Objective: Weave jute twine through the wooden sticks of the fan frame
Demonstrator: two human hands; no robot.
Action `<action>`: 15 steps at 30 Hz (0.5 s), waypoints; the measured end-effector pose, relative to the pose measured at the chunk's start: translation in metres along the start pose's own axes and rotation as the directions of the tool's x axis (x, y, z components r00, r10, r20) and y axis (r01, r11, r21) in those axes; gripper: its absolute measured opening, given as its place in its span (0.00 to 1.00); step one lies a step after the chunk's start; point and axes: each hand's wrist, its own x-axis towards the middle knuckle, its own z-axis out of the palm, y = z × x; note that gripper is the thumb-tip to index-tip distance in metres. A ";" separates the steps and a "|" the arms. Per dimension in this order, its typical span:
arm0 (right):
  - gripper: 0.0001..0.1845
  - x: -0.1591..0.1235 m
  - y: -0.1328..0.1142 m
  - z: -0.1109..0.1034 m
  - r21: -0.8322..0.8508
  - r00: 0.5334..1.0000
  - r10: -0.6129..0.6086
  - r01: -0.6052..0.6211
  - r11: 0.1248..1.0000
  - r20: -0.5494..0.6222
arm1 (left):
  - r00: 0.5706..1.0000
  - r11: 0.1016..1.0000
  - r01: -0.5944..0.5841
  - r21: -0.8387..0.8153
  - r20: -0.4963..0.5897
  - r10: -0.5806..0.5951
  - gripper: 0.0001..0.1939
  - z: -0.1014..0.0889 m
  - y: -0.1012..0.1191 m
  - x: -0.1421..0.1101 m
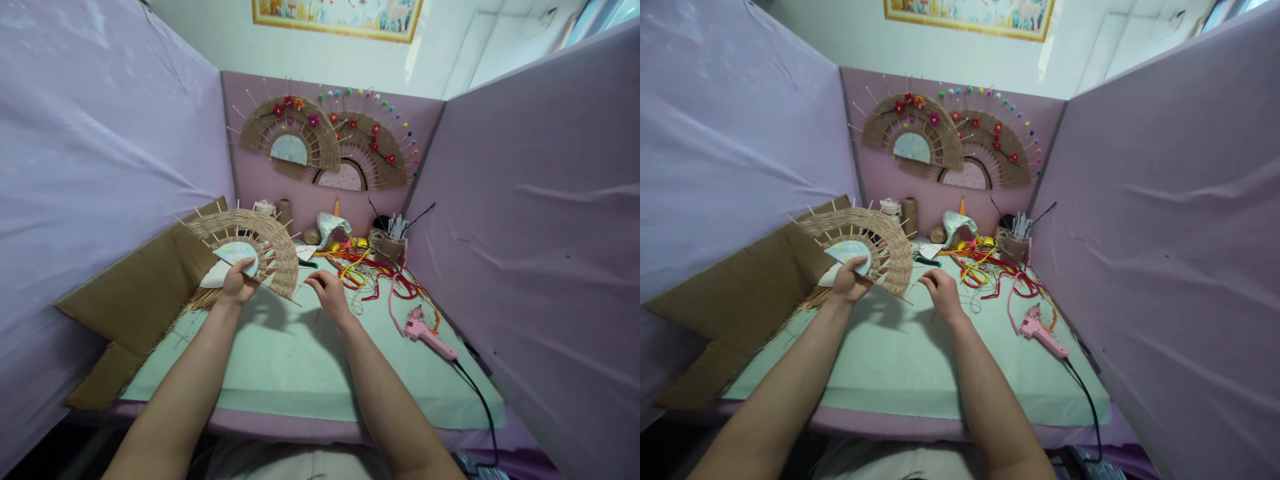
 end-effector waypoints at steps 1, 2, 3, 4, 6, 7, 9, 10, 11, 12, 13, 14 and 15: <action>0.11 0.000 0.000 -0.002 -0.020 1.000 -0.021 0.021 1.000 -0.010 | 1.000 1.000 0.005 0.015 0.003 -0.005 0.26 0.000 0.000 0.000; 0.10 0.000 -0.001 -0.003 -0.040 0.999 -0.043 0.042 0.998 -0.012 | 1.000 0.999 0.012 0.030 0.005 -0.012 0.26 -0.001 0.000 0.000; 0.10 0.000 -0.002 -0.004 -0.060 0.998 -0.062 0.061 0.996 -0.007 | 1.000 0.999 0.021 0.043 0.006 -0.021 0.26 -0.001 0.000 0.000; 0.10 0.000 -0.002 -0.006 -0.079 0.997 -0.077 0.077 0.994 0.001 | 0.999 0.998 0.034 0.054 0.009 -0.035 0.25 -0.002 0.000 0.000; 0.10 0.000 -0.003 -0.008 -0.107 0.996 -0.093 0.094 0.990 0.017 | 0.997 0.995 0.070 0.076 0.017 -0.071 0.26 -0.004 -0.001 0.001; 0.11 0.001 -0.003 -0.009 -0.115 0.995 -0.093 0.095 0.989 0.020 | 0.996 0.992 0.089 0.091 0.019 -0.091 0.26 -0.005 -0.001 0.001; 0.11 0.001 -0.002 -0.010 -0.112 0.996 -0.083 0.085 0.990 0.020 | 0.991 0.984 0.128 0.123 0.019 -0.131 0.27 -0.007 -0.002 0.000; 0.10 0.001 -0.002 -0.010 -0.102 0.997 -0.075 0.077 0.992 0.018 | 0.988 0.979 0.148 0.138 0.017 -0.152 0.27 -0.008 -0.002 0.000; 0.10 0.002 -0.001 -0.010 -0.089 0.998 -0.065 0.066 0.994 0.013 | 0.985 0.974 0.169 0.150 0.015 -0.173 0.28 -0.008 -0.002 0.000; 0.10 0.002 -0.001 -0.010 -0.073 0.998 -0.054 0.055 0.996 0.008 | 0.982 0.970 0.186 0.156 0.011 -0.190 0.28 -0.009 -0.002 -0.001; 0.10 0.002 -0.001 -0.010 -0.056 0.999 -0.042 0.042 0.998 0.003 | 0.980 0.968 0.198 0.157 0.006 -0.201 0.28 -0.009 -0.002 -0.001; 0.09 0.002 0.000 -0.009 -0.039 1.000 -0.029 0.029 0.999 0.000 | 0.978 0.967 0.204 0.155 0.003 -0.207 0.28 -0.010 -0.002 -0.001; 0.09 0.002 0.000 -0.008 -0.024 1.000 -0.016 0.016 1.000 -0.003 | 0.978 0.967 0.208 0.150 0.000 -0.210 0.28 -0.010 -0.002 -0.002</action>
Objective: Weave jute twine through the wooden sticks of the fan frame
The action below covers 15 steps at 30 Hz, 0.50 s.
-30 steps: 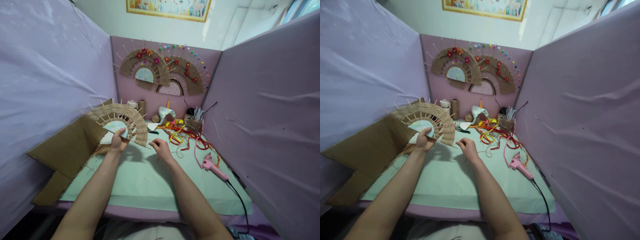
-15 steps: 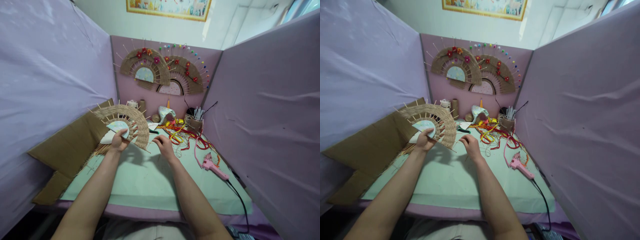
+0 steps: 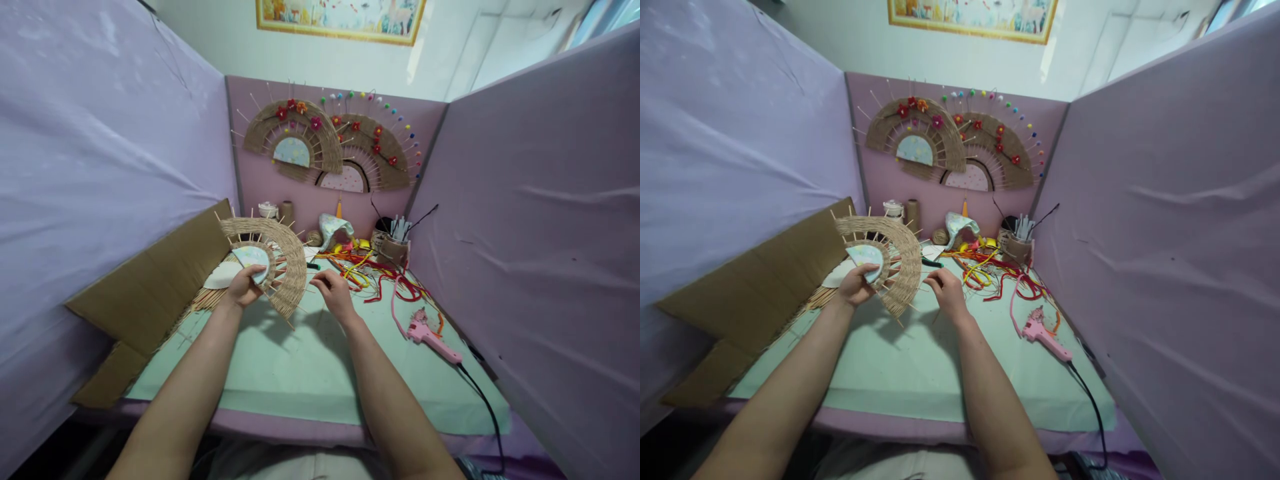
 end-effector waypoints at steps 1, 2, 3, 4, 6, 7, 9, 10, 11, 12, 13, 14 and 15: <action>0.09 0.000 0.000 0.001 0.013 1.000 0.013 -0.013 1.000 -0.002 | 1.000 1.000 0.003 -0.007 0.003 -0.003 0.27 -0.001 0.000 0.000; 0.10 -0.001 0.000 0.002 0.025 1.000 0.024 -0.024 0.999 -0.001 | 1.000 1.000 0.003 -0.017 0.006 -0.003 0.27 -0.001 0.000 0.000; 0.10 -0.001 0.000 0.002 0.034 0.999 0.033 -0.033 0.999 0.002 | 1.000 1.000 0.003 -0.027 0.011 -0.003 0.27 -0.002 0.001 0.000; 0.10 -0.001 0.000 0.003 0.039 0.999 0.042 -0.042 0.998 0.007 | 1.000 0.999 0.005 -0.036 0.015 -0.004 0.27 -0.003 0.001 0.000; 0.11 -0.002 -0.001 0.004 0.041 0.998 0.055 -0.056 0.998 0.029 | 1.000 0.999 0.012 -0.047 0.021 -0.011 0.26 -0.005 0.001 -0.001; 0.11 -0.002 -0.001 0.005 0.042 0.997 0.061 -0.062 0.997 0.042 | 1.000 0.999 0.015 -0.046 0.024 -0.014 0.26 -0.005 0.001 -0.001; 0.11 -0.002 -0.001 0.006 0.045 0.996 0.066 -0.069 0.997 0.065 | 0.999 0.999 0.025 -0.040 0.023 -0.024 0.25 -0.006 0.001 -0.001; 0.11 -0.002 -0.001 0.006 0.047 0.995 0.066 -0.070 0.996 0.075 | 0.999 0.999 0.028 -0.040 0.020 -0.027 0.25 -0.006 0.001 -0.002; 0.11 -0.002 -0.002 0.006 0.048 0.995 0.064 -0.068 0.997 0.081 | 0.999 0.999 0.027 -0.041 0.019 -0.027 0.24 -0.006 0.000 -0.002; 0.11 -0.002 -0.002 0.007 0.046 0.994 0.063 -0.067 0.997 0.085 | 0.999 0.999 0.025 -0.045 0.020 -0.025 0.24 -0.006 0.000 -0.002; 0.12 -0.002 -0.002 0.007 0.043 0.994 0.063 -0.067 0.997 0.085 | 1.000 0.998 0.021 -0.051 0.022 -0.020 0.24 -0.006 0.001 -0.002; 0.12 -0.003 -0.002 0.007 0.040 0.994 0.065 -0.068 0.997 0.084 | 1.000 0.998 0.018 -0.058 0.024 -0.017 0.23 -0.006 0.001 -0.002; 0.12 -0.003 -0.002 0.007 0.039 0.994 0.068 -0.071 0.997 0.083 | 1.000 0.998 0.014 -0.065 0.017 -0.013 0.22 -0.006 0.001 -0.002</action>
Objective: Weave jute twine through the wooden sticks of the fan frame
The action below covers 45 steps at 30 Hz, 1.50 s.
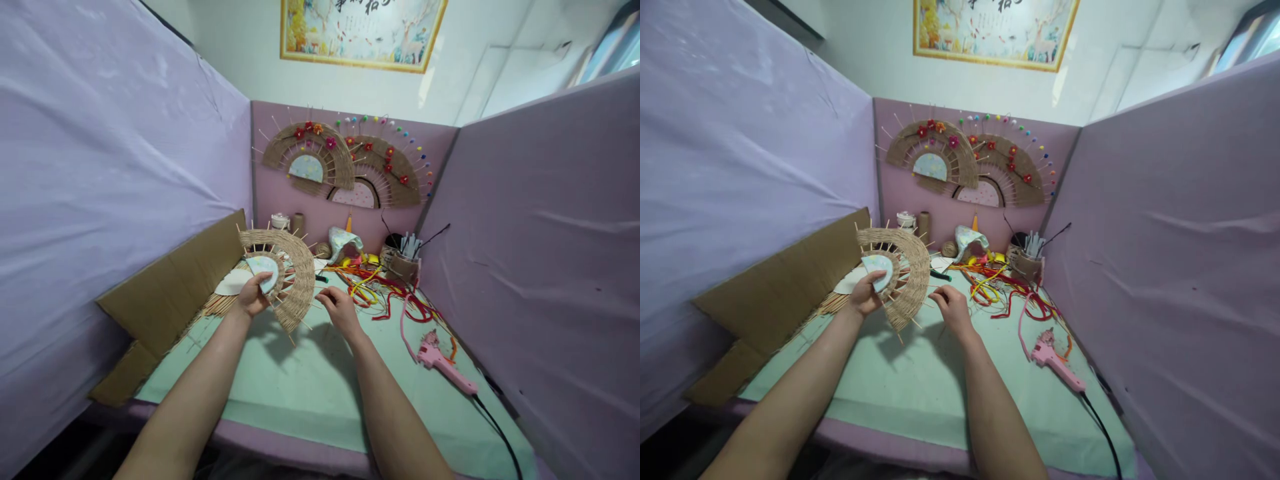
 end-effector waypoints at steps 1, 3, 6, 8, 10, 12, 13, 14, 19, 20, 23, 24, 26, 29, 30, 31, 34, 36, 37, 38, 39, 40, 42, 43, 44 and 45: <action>0.13 0.000 0.000 0.000 -0.001 1.000 0.004 -0.004 1.000 -0.001 | 1.000 1.000 -0.003 -0.006 -0.016 0.003 0.21 0.000 0.000 0.000; 0.13 0.000 0.001 0.000 -0.003 1.000 0.010 -0.010 1.000 0.000 | 0.998 1.000 -0.002 -0.017 -0.066 0.001 0.17 -0.001 0.000 0.000; 0.14 0.000 0.003 0.001 -0.019 1.000 -0.001 0.001 1.000 0.006 | 0.993 1.000 -0.005 -0.016 -0.115 0.003 0.12 0.000 -0.002 0.001; 0.14 0.000 0.004 0.001 -0.030 1.000 -0.010 0.010 1.000 0.005 | 0.992 1.000 -0.028 0.006 -0.120 0.029 0.11 0.002 -0.005 0.002; 0.14 0.001 0.005 0.001 -0.037 1.000 -0.009 0.009 0.999 -0.003 | 0.986 0.994 -0.093 0.055 -0.133 0.099 0.12 0.005 -0.008 0.004; 0.13 0.001 0.006 0.001 -0.039 1.000 -0.002 0.002 0.999 -0.012 | 0.969 0.977 -0.179 0.112 -0.152 0.195 0.14 0.006 -0.010 0.007; 0.13 0.001 0.006 0.000 -0.039 1.000 -0.001 0.000 0.999 -0.014 | 0.959 0.967 -0.216 0.134 -0.159 0.236 0.15 0.006 -0.011 0.009; 0.13 0.001 0.006 0.000 -0.040 1.000 0.000 0.000 0.999 -0.015 | 0.949 0.958 -0.245 0.148 -0.167 0.269 0.16 0.006 -0.012 0.010; 0.14 0.001 0.008 -0.001 -0.080 1.000 -0.010 0.008 0.997 -0.018 | 0.935 0.956 -0.258 0.140 -0.214 0.283 0.16 0.004 -0.014 0.016; 0.13 0.001 0.008 -0.001 -0.087 1.000 -0.015 0.014 0.996 -0.014 | 0.936 0.959 -0.252 0.133 -0.220 0.276 0.15 0.004 -0.014 0.017; 0.13 0.000 0.009 -0.001 -0.097 1.000 -0.029 0.029 0.995 0.008 | 0.920 0.951 -0.280 0.133 -0.246 0.305 0.14 0.005 -0.014 0.018; 0.12 0.000 0.009 -0.001 -0.102 0.999 -0.035 0.037 0.994 0.019 | 0.910 0.944 -0.298 0.143 -0.256 0.327 0.13 0.006 -0.014 0.018; 0.12 0.000 0.010 -0.001 -0.121 0.997 -0.060 0.066 0.990 0.046 | 0.893 0.931 -0.324 0.169 -0.271 0.360 0.10 0.007 -0.014 0.017; 0.11 0.001 0.010 -0.003 -0.163 0.989 -0.119 0.131 0.978 0.082 | 0.886 0.921 -0.332 0.203 -0.269 0.378 0.10 0.006 -0.013 0.017; 0.11 0.001 0.010 -0.004 -0.180 0.988 -0.133 0.146 0.973 0.083 | 0.888 0.920 -0.330 0.211 -0.262 0.379 0.10 0.005 -0.013 0.017; 0.11 0.001 0.010 -0.005 -0.200 0.987 -0.139 0.152 0.968 0.079 | 0.891 0.920 -0.327 0.218 -0.252 0.377 0.11 0.004 -0.013 0.017; 0.13 0.001 0.009 -0.008 -0.261 0.991 -0.126 0.132 0.956 0.041 | 0.906 0.919 -0.312 0.239 -0.217 0.364 0.11 0.001 -0.013 0.017; 0.14 0.000 0.008 -0.010 -0.281 0.993 -0.119 0.119 0.952 0.017 | 0.911 0.919 -0.304 0.251 -0.206 0.358 0.11 -0.001 -0.013 0.018; 0.14 0.000 0.008 -0.011 -0.283 0.992 -0.122 0.119 0.952 0.008 | 0.912 0.919 -0.300 0.256 -0.207 0.356 0.11 -0.002 -0.012 0.018; 0.14 0.000 0.007 -0.012 -0.282 0.992 -0.128 0.123 0.952 0.001 | 0.912 0.919 -0.296 0.260 -0.209 0.353 0.11 -0.003 -0.012 0.018; 0.13 0.000 0.007 -0.013 -0.277 0.991 -0.137 0.131 0.952 -0.002 | 0.913 0.919 -0.291 0.265 -0.210 0.349 0.12 -0.004 -0.012 0.018; 0.13 0.001 0.006 -0.013 -0.270 0.989 -0.147 0.141 0.953 -0.002 | 0.914 0.920 -0.284 0.271 -0.212 0.345 0.12 -0.005 -0.011 0.019; 0.12 0.001 0.005 -0.014 -0.253 0.985 -0.171 0.165 0.953 0.000 | 0.917 0.917 -0.270 0.294 -0.212 0.338 0.13 -0.007 -0.010 0.019; 0.11 0.002 0.005 -0.014 -0.247 0.983 -0.182 0.177 0.953 0.001 | 0.920 0.915 -0.257 0.310 -0.212 0.330 0.14 -0.008 -0.009 0.018; 0.10 0.002 0.005 -0.015 -0.242 0.981 -0.192 0.185 0.952 -0.002 | 0.925 0.914 -0.238 0.328 -0.211 0.316 0.15 -0.009 -0.009 0.018; 0.10 0.002 0.005 -0.015 -0.239 0.980 -0.198 0.190 0.952 -0.011 | 0.932 0.914 -0.214 0.345 -0.208 0.297 0.16 -0.010 -0.008 0.017</action>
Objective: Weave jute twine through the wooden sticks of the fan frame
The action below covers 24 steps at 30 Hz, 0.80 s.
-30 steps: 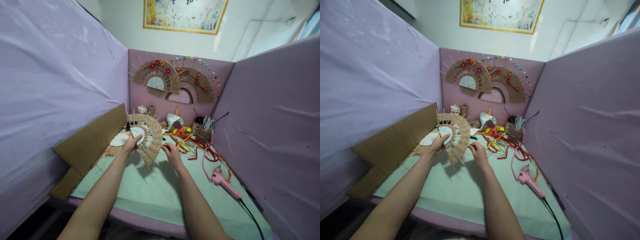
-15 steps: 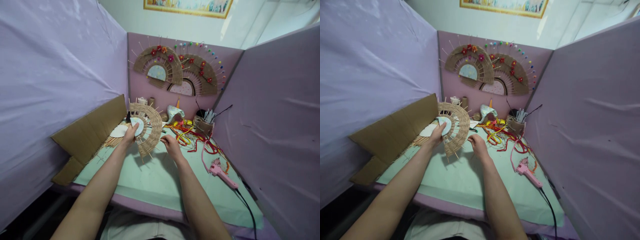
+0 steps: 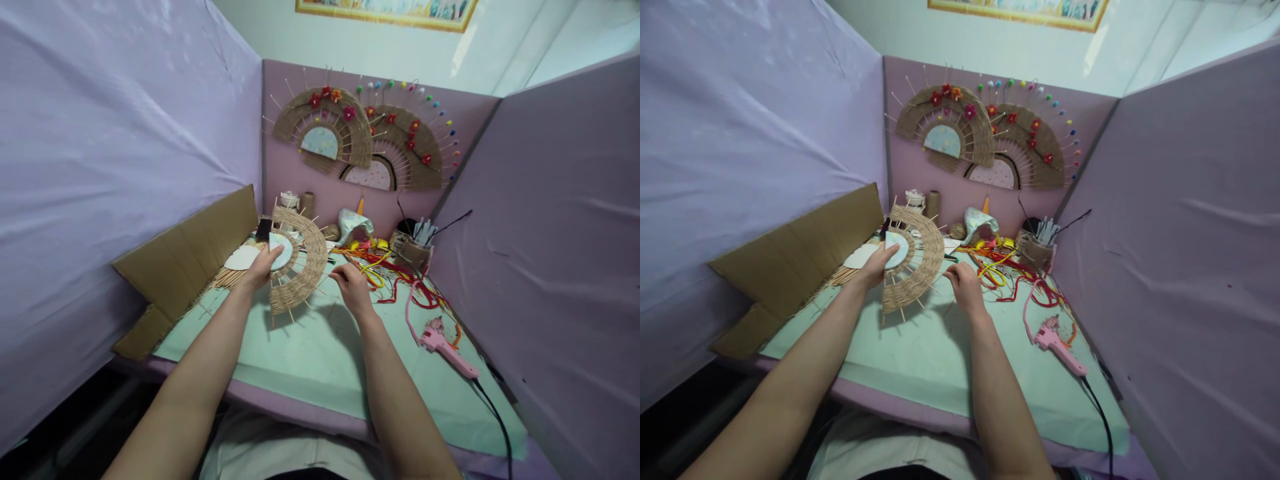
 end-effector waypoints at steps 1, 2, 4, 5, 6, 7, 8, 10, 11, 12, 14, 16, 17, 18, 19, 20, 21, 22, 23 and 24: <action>0.10 0.000 0.000 0.000 0.003 1.000 -0.001 0.001 1.000 -0.017 | 1.000 1.000 0.017 0.022 0.013 -0.018 0.16 -0.001 0.001 -0.001; 0.09 0.000 0.001 -0.001 0.008 0.999 0.001 -0.001 1.000 -0.037 | 0.999 0.999 0.032 0.040 0.027 -0.033 0.16 -0.001 0.002 -0.002; 0.09 0.000 0.002 -0.001 0.029 0.997 0.014 -0.012 1.000 -0.076 | 0.998 0.997 0.044 0.062 0.050 -0.047 0.16 0.000 0.004 -0.005; 0.09 0.000 0.003 -0.002 0.043 0.996 0.024 -0.020 0.999 -0.089 | 0.997 0.997 0.042 0.066 0.058 -0.046 0.16 0.001 0.005 -0.007; 0.09 0.000 0.003 -0.002 0.057 0.995 0.035 -0.029 0.998 -0.098 | 0.997 0.997 0.039 0.065 0.065 -0.043 0.16 0.002 0.007 -0.008; 0.09 0.000 0.004 -0.002 0.071 0.993 0.047 -0.040 0.997 -0.104 | 0.996 0.997 0.040 0.061 0.074 -0.044 0.16 0.002 0.007 -0.009; 0.09 0.001 0.004 -0.002 0.084 0.992 0.061 -0.052 0.995 -0.109 | 0.995 0.998 0.042 0.056 0.085 -0.046 0.16 0.003 0.008 -0.009; 0.10 0.001 0.004 -0.003 0.107 0.989 0.089 -0.076 0.991 -0.117 | 0.993 0.998 0.043 0.043 0.106 -0.048 0.17 0.003 0.009 -0.010; 0.10 0.001 0.004 -0.003 0.117 0.988 0.102 -0.088 0.989 -0.119 | 0.992 0.998 0.044 0.037 0.113 -0.048 0.17 0.002 0.009 -0.009; 0.10 0.001 0.004 -0.003 0.127 0.987 0.112 -0.097 0.987 -0.117 | 0.992 0.998 0.046 0.032 0.113 -0.049 0.18 0.002 0.009 -0.009; 0.10 0.001 0.003 -0.002 0.141 0.986 0.126 -0.110 0.984 -0.107 | 0.993 0.998 0.053 0.026 0.107 -0.055 0.18 0.002 0.009 -0.009; 0.11 0.001 0.003 -0.001 0.154 0.987 0.134 -0.119 0.981 -0.090 | 0.993 0.998 0.059 0.020 0.101 -0.061 0.18 0.003 0.009 -0.010; 0.11 0.001 0.003 -0.001 0.158 0.987 0.138 -0.124 0.980 -0.081 | 0.993 0.998 0.060 0.018 0.102 -0.061 0.18 0.003 0.009 -0.010; 0.11 0.001 0.003 -0.001 0.161 0.987 0.143 -0.129 0.978 -0.074 | 0.993 0.998 0.058 0.015 0.105 -0.059 0.19 0.004 0.010 -0.011; 0.12 0.001 0.003 0.000 0.161 0.986 0.149 -0.136 0.978 -0.069 | 0.992 0.998 0.056 0.012 0.109 -0.057 0.19 0.004 0.010 -0.012; 0.12 0.001 0.003 0.000 0.159 0.986 0.155 -0.143 0.977 -0.065 | 0.992 0.998 0.057 0.010 0.110 -0.057 0.19 0.005 0.011 -0.013; 0.13 0.001 0.003 0.000 0.157 0.985 0.162 -0.150 0.976 -0.065 | 0.992 0.998 0.060 0.009 0.111 -0.060 0.19 0.005 0.011 -0.013; 0.13 0.000 0.003 0.000 0.155 0.984 0.168 -0.156 0.975 -0.065 | 0.992 0.998 0.063 0.008 0.109 -0.064 0.19 0.005 0.012 -0.014; 0.14 0.000 0.003 0.001 0.154 0.983 0.172 -0.161 0.975 -0.067 | 0.992 0.998 0.067 0.007 0.106 -0.067 0.19 0.006 0.012 -0.014; 0.14 0.001 0.003 0.001 0.153 0.982 0.176 -0.164 0.975 -0.066 | 0.992 0.997 0.071 0.008 0.104 -0.071 0.19 0.006 0.013 -0.014</action>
